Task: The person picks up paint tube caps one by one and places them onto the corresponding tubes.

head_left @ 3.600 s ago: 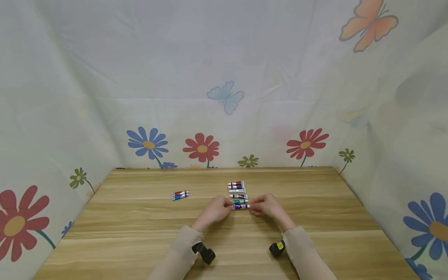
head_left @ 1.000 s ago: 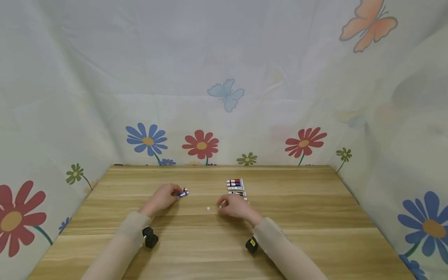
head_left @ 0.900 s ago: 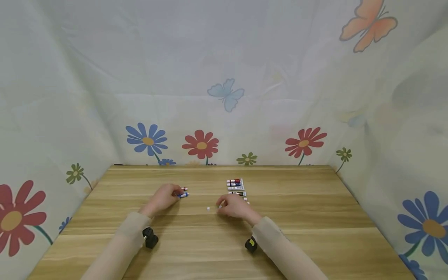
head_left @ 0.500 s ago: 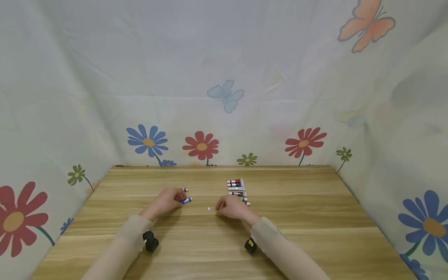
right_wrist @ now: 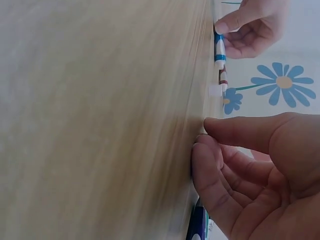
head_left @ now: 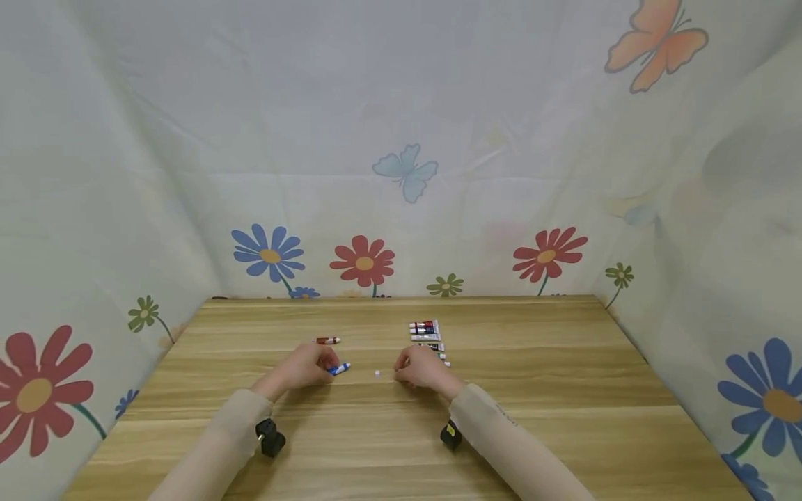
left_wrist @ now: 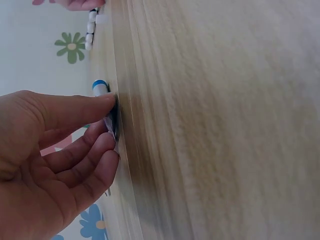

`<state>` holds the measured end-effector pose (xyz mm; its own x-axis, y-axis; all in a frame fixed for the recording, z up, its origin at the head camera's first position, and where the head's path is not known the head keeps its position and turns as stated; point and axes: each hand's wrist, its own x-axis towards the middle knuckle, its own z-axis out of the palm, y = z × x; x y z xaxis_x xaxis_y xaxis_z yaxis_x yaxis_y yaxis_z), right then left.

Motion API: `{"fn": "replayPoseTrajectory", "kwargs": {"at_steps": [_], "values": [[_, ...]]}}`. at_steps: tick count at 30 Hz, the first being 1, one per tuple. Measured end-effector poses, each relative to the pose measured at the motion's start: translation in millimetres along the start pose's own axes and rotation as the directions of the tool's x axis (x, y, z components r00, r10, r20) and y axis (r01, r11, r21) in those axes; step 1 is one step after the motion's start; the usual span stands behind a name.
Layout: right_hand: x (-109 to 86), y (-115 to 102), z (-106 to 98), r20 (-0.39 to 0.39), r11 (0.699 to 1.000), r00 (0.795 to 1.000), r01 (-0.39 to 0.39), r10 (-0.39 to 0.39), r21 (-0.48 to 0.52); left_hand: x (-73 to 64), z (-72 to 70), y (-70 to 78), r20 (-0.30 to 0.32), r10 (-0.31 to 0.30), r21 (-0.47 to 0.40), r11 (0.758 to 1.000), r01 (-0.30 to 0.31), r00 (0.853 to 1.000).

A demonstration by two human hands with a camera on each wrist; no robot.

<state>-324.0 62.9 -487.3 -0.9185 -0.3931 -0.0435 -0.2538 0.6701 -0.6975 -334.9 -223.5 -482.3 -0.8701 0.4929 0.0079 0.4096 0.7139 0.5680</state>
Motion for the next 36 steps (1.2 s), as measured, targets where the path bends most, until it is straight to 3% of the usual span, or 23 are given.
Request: {"fn": "replayPoseTrajectory", "kwargs": {"at_steps": [6, 16, 22, 36], "values": [[-0.7, 4, -3, -0.007, 1.0, 1.0, -0.003, 0.003, -0.014, -1.4, 1.4, -0.8, 0.022, 0.012, -0.021, 1.0, -0.011, 1.0], [-9.9, 7, -11, 0.036, 0.998, 0.999, 0.008, -0.01, 0.058, -7.1, 2.5, 0.1, 0.092, -0.038, -0.103, 0.994, 0.048, 0.995], [-15.0, 13, -17, 0.04, 0.992, 0.999, 0.019, -0.024, 0.122, -10.2, 1.1, 1.5, 0.132, 0.002, -0.129, 0.992, 0.015, 0.991], [-24.7, 17, -48, -0.051, 0.989, 0.997, 0.056, -0.049, 0.14, -10.7, -4.4, -0.8, 0.107, 0.03, -0.115, 0.993, -0.018, 0.994]]}}
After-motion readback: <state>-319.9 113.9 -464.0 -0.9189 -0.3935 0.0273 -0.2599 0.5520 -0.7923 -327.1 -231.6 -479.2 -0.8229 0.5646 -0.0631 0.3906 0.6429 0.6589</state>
